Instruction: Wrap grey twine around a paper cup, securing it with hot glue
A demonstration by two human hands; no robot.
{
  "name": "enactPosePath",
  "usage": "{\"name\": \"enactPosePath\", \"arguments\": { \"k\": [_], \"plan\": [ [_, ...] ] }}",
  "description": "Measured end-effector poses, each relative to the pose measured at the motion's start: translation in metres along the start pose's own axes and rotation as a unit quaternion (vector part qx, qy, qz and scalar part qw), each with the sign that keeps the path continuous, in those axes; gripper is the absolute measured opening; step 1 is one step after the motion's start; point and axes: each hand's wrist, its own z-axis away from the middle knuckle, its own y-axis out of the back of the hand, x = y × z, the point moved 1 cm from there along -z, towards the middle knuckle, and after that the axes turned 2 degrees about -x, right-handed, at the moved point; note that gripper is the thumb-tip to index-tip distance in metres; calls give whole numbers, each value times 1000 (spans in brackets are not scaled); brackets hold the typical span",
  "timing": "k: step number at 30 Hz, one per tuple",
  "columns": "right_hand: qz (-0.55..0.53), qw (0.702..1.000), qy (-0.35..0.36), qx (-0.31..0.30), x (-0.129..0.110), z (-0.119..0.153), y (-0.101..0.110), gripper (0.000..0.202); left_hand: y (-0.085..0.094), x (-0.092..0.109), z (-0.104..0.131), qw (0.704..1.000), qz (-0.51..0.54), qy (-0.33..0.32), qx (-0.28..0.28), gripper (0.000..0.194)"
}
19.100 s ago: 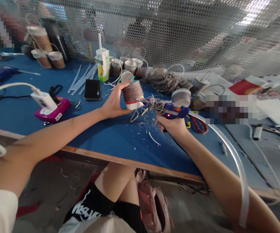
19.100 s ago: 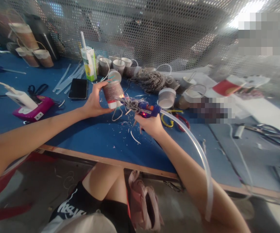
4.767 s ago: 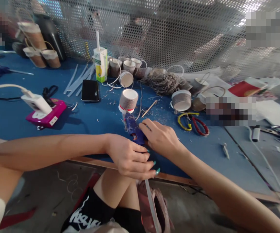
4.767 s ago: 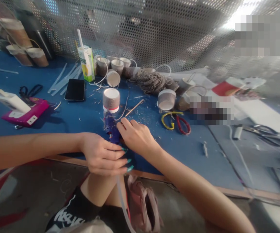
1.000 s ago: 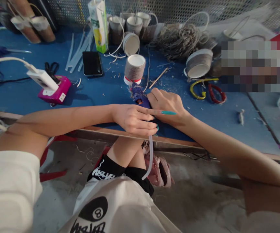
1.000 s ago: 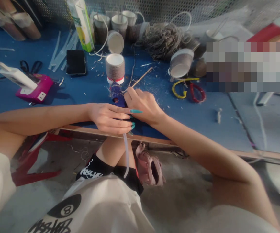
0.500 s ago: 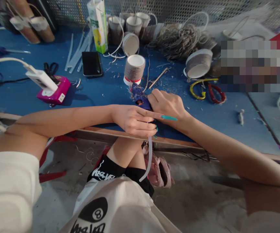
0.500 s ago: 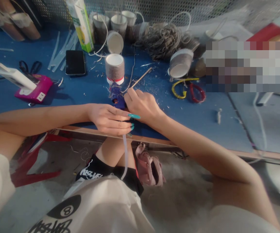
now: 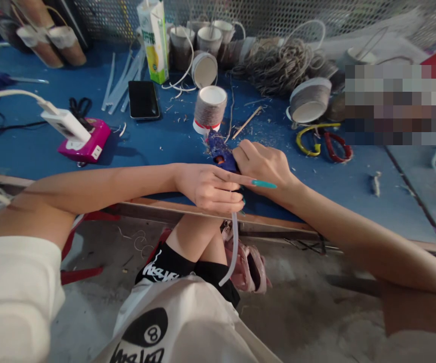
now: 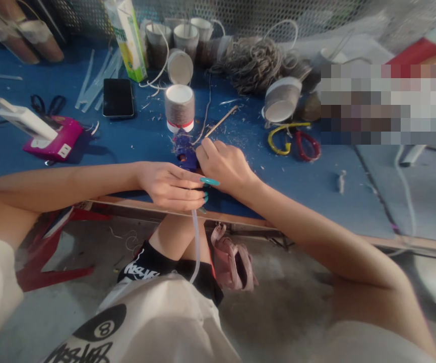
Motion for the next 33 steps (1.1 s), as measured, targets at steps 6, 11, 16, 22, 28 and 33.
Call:
{"name": "enactPosePath", "arguments": {
  "k": [6,11,16,22,28,33],
  "plan": [
    [6,1000,-2,3,-1,2,-1,32,0,1,-1,1000,-2,11,-6,23],
    [-4,1000,-8,10,0,3,-1,30,0,0,0,998,-60,-27,7,28],
    [-15,1000,-15,12,1,4,-2,30,0,0,-1,998,-64,-14,8,23],
    [-30,999,-29,4,2,5,-2,30,0,-1,0,997,-69,-36,27,27],
    [-9,999,-34,-30,1,3,3,33,0,-1,0,997,-78,-24,12,27],
    [6,998,-40,-57,1,3,4,34,-3,-2,1,995,-96,-27,17,24]
  ]
}}
